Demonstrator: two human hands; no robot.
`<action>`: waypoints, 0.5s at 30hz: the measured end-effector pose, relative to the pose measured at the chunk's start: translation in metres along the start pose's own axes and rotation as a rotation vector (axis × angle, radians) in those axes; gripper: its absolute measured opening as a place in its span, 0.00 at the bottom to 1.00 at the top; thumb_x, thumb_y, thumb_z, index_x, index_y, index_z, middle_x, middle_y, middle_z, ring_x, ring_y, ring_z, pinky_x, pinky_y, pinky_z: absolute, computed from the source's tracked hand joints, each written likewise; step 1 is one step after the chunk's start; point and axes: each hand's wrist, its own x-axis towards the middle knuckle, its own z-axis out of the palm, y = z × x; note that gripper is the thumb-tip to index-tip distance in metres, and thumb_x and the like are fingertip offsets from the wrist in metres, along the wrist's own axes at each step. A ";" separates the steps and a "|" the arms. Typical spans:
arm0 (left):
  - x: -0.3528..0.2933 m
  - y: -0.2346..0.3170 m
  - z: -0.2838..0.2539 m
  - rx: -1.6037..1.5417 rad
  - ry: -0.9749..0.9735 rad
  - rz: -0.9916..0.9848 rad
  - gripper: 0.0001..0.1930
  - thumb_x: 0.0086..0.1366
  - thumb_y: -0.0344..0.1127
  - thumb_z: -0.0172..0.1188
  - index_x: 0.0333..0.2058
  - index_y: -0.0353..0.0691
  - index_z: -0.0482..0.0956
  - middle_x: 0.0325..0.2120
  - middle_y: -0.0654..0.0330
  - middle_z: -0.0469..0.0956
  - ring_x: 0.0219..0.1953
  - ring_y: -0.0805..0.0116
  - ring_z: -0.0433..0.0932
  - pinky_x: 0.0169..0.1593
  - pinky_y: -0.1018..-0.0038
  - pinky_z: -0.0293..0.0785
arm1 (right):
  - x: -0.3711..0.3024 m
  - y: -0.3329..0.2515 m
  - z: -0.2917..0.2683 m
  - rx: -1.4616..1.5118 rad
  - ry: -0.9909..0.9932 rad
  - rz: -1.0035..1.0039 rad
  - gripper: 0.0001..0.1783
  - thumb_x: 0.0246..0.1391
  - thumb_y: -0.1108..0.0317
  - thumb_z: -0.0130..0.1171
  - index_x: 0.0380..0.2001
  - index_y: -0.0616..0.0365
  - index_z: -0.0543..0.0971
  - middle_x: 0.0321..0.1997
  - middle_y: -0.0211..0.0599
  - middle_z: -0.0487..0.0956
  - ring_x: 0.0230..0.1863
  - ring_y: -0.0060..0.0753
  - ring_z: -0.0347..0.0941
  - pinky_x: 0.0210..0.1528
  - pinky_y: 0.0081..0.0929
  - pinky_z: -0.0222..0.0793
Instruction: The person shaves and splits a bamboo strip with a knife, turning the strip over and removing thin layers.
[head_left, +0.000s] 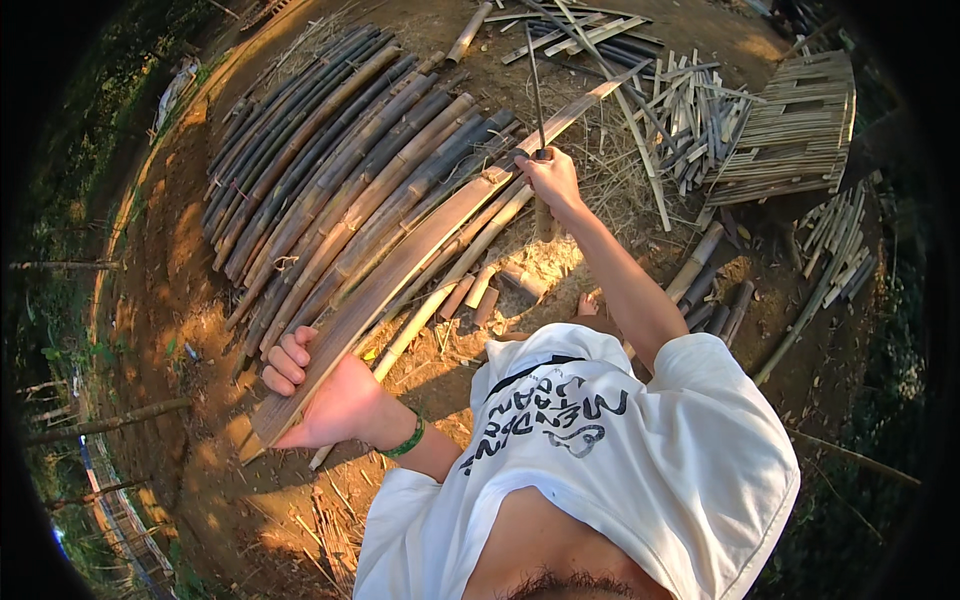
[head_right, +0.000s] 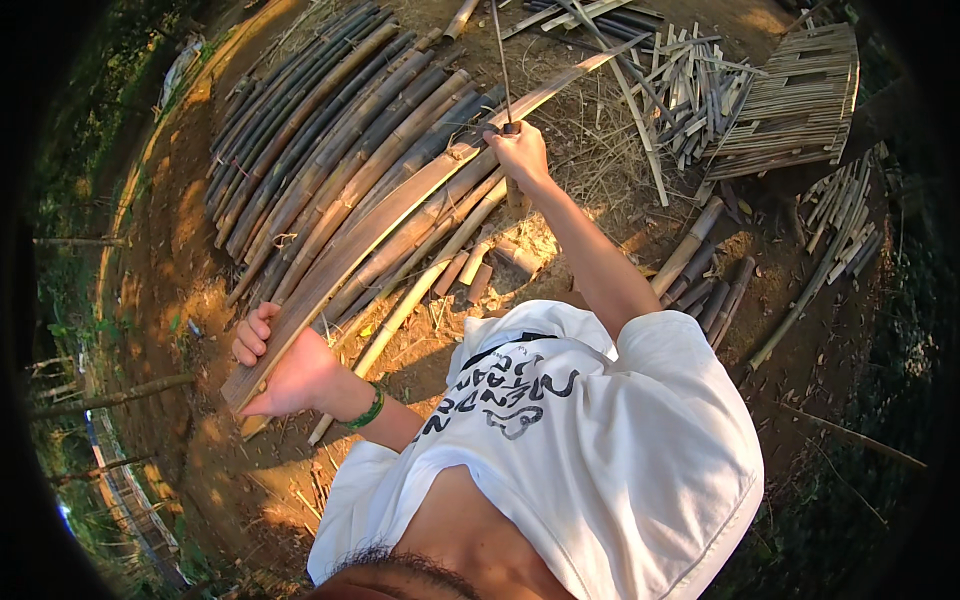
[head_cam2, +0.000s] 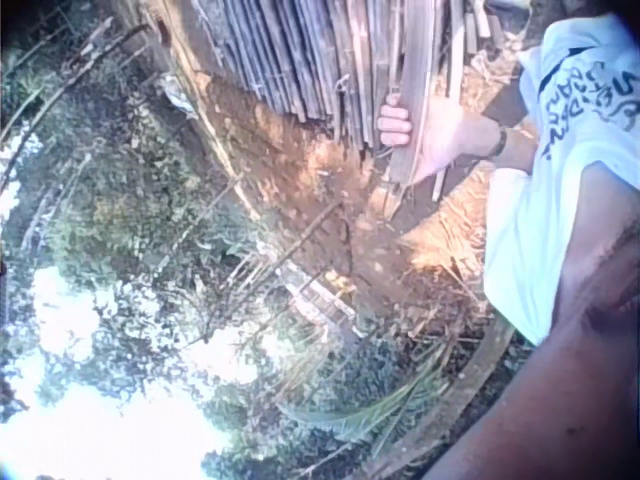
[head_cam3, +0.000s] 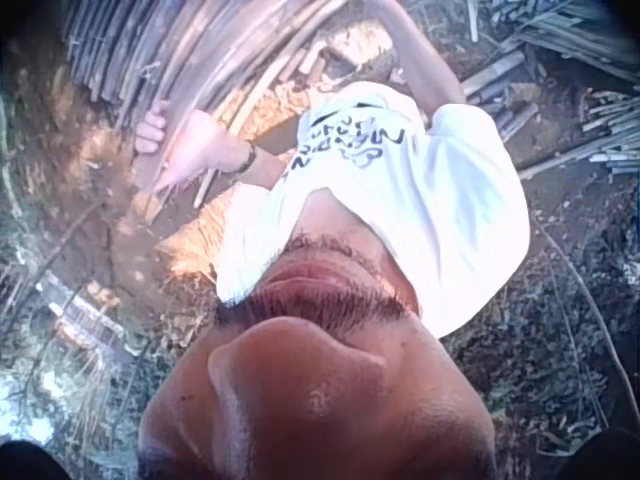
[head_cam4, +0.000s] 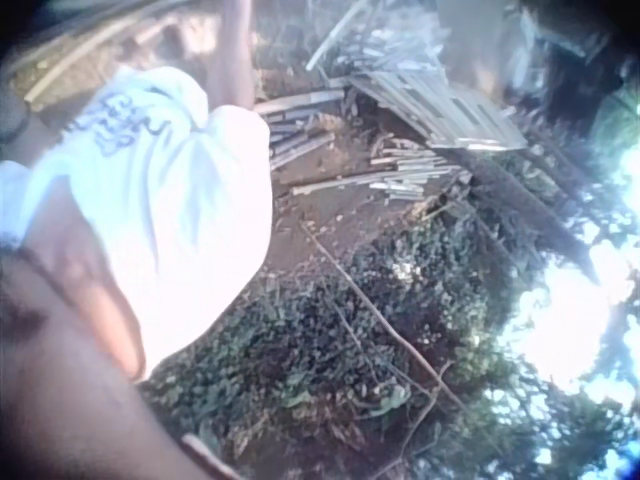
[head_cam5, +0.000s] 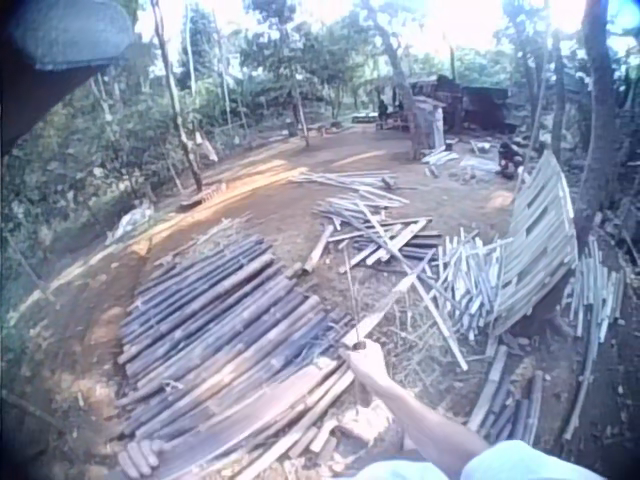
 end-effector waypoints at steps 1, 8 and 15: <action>-0.001 0.000 0.003 0.034 0.010 0.025 0.37 0.60 0.79 0.39 0.22 0.46 0.65 0.22 0.63 0.63 0.30 0.66 0.63 0.41 0.66 0.63 | -0.011 -0.005 -0.003 -0.078 -0.057 -0.051 0.16 0.51 0.64 0.69 0.35 0.64 0.78 0.25 0.36 0.79 0.25 0.27 0.74 0.30 0.32 0.69; -0.002 -0.002 0.010 0.041 0.012 0.050 0.33 0.63 0.73 0.41 0.15 0.50 0.55 0.14 0.70 0.51 0.21 0.74 0.51 0.28 0.74 0.50 | -0.113 -0.015 -0.052 -0.137 -0.492 -0.107 0.23 0.49 0.61 0.71 0.43 0.67 0.78 0.32 0.38 0.80 0.28 0.28 0.76 0.33 0.29 0.72; 0.002 0.002 -0.036 0.016 -0.055 -0.049 0.33 0.67 0.70 0.37 0.13 0.51 0.54 0.11 0.71 0.52 0.20 0.75 0.51 0.29 0.75 0.50 | -0.057 0.029 -0.066 0.292 -0.520 0.332 0.13 0.62 0.64 0.62 0.42 0.61 0.74 0.31 0.33 0.77 0.29 0.23 0.74 0.29 0.26 0.74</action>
